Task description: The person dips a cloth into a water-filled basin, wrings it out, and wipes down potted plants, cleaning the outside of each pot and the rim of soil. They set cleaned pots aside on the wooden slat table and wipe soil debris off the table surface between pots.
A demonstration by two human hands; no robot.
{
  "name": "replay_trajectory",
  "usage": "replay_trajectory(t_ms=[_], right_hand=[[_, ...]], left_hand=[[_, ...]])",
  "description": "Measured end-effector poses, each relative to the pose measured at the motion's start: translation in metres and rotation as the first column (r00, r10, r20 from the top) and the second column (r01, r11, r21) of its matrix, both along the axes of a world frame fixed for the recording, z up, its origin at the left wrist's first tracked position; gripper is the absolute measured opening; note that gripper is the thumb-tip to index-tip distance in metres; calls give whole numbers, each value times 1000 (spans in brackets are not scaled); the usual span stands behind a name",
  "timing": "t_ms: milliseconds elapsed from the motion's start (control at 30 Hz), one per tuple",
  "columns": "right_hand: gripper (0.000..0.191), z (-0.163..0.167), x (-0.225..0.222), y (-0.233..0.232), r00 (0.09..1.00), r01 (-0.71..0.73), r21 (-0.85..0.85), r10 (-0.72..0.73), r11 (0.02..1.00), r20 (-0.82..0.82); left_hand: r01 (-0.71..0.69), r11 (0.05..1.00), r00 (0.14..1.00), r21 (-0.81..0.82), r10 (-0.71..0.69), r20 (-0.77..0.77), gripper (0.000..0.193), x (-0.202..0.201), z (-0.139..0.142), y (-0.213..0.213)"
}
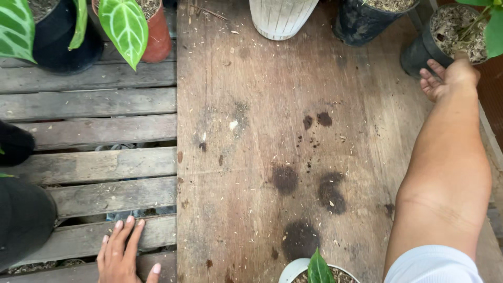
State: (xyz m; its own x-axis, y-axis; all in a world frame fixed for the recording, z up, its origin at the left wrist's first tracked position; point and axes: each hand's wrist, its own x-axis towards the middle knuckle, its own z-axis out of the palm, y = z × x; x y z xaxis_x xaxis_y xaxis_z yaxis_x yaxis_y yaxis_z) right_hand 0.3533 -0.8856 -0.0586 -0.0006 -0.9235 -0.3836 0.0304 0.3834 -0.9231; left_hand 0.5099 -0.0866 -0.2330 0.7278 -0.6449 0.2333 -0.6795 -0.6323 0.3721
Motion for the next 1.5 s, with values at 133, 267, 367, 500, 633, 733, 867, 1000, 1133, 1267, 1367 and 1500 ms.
replay_trajectory(t_ms=[133, 267, 367, 500, 633, 733, 867, 1000, 1133, 1267, 1367, 1500], right_hand=[[52, 1, 13, -4, 996, -37, 21, 35, 999, 86], [47, -11, 14, 7, 967, 186, -167, -151, 968, 204], [49, -14, 10, 22, 974, 139, -193, -98, 971, 205], [44, -12, -17, 47, 978, 93, -225, -46, 970, 205], [44, -3, -60, 81, 986, 87, -268, -44, 959, 163], [43, 4, -92, 121, 976, -5, -317, 74, 949, 204], [32, 31, -141, 188, 982, 57, -258, -8, 964, 188], [29, 69, -188, 258, 971, 70, -233, -12, 970, 239], [27, 94, -238, 328, 977, 105, -297, -43, 949, 207], [25, 112, -285, 403, 988, 113, -361, -67, 926, 138], [27, 116, -311, 467, 980, 162, -394, -103, 904, 168], [24, 124, -356, 556, 980, 185, -333, -149, 924, 130]], left_hand=[[-26, 1000, 999, 15, 26, 39, 89, 5, -3, -5], [-2, 1000, 1000, -17, 2, 10, 89, 3, 7, -8], [13, 998, 1000, -61, -11, 26, 91, 3, 22, -13], [11, 997, 1000, -83, -10, 6, 92, -5, 46, -18], [24, 998, 999, -57, -26, -40, 94, -7, 65, -18], [31, 999, 999, -33, -32, -25, 94, -8, 71, -18], [27, 999, 997, -23, -29, -68, 94, -11, 73, -14], [15, 1000, 994, 11, -14, -104, 96, -15, 71, -9], [11, 999, 995, 49, -5, -103, 98, -16, 73, -3], [4, 1000, 994, 31, -1, -112, 99, -19, 76, 2], [17, 1000, 994, 2, -17, -111, 101, -23, 81, 3], [67, 996, 989, -61, -74, -129, 100, -30, 91, 18]])
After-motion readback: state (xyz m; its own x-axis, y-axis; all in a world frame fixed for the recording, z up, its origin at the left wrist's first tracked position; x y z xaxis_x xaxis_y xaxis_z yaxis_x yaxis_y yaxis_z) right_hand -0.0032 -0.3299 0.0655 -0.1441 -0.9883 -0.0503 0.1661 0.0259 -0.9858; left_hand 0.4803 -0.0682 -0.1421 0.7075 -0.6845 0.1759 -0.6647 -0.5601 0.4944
